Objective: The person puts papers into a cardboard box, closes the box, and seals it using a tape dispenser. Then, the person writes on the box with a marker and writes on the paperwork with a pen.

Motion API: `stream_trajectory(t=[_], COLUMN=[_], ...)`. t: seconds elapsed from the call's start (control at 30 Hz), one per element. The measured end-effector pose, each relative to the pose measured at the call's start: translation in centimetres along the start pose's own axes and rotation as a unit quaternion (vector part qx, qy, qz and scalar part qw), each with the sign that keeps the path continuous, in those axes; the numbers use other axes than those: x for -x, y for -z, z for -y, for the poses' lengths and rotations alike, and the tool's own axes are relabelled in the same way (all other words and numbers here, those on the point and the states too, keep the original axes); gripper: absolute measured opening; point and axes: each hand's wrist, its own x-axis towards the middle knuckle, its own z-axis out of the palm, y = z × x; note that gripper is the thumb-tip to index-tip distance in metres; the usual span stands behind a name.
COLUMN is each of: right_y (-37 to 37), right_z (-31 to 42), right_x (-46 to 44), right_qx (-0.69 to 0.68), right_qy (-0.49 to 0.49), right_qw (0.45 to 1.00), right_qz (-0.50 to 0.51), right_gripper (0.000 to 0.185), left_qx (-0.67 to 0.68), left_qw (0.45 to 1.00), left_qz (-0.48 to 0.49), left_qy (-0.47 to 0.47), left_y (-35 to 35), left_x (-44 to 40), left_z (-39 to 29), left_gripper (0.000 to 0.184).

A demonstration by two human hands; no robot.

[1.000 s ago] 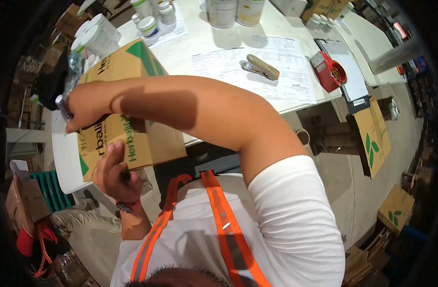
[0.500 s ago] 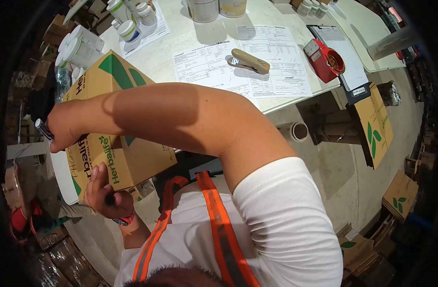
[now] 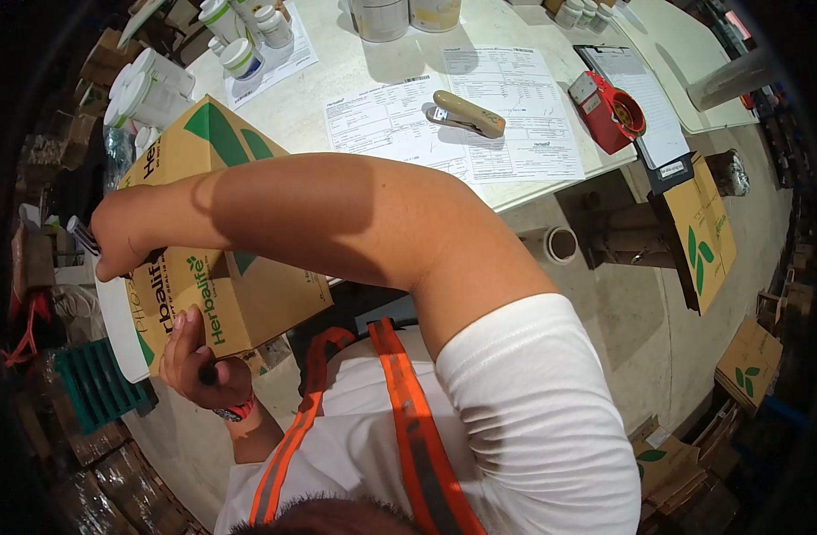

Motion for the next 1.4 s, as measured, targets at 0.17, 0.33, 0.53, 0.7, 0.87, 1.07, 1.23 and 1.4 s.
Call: stream_trajectory(t=[0.17,0.33,0.53,0.7,0.87,1.07,1.23,1.4], right_y=[-0.2,0.3,0.3,2.4,2.1,2.1,2.4,2.2], right_z=[0.0,0.2,-0.4,-0.7,-2.7,-1.5,-0.6,-0.9], right_x=[0.1,-0.1,-0.9,-2.4,-2.7,-1.6,-1.1,-1.3], right_qx=[0.015,0.018,-0.04,0.004,-0.047,-0.153,-0.062,-0.066], right_qy=[0.013,-0.014,-0.039,-0.024,-0.024,-0.037,-0.024,-0.007], right_qw=[1.0,1.0,0.998,0.999,0.998,0.986,0.997,0.996], right_qz=[-0.017,-0.004,-0.002,0.027,0.032,0.05,0.04,0.058], right_gripper=[0.041,0.04,0.039,0.047,0.036,0.03,0.03,0.029], left_qx=[0.006,0.02,0.035,0.054,0.056,0.031,0.02,0.019], left_qw=[1.0,1.0,0.999,0.998,0.997,1.0,1.0,1.0], left_qz=[0.009,0.0,0.006,0.001,0.058,0.004,-0.005,-0.011], left_qy=[0.007,-0.002,-0.013,-0.017,-0.007,0.003,0.009,0.01], left_y=[0.2,0.1,0.2,0.3,1.1,1.1,1.1,1.1], left_x=[0.1,0.4,0.1,-0.3,-0.7,-0.6,-0.4,-0.2], left_z=[0.1,0.5,0.8,0.9,1.2,0.8,0.5,0.5], left_gripper=[0.041,0.039,0.04,0.039,0.04,0.037,0.034,0.033])
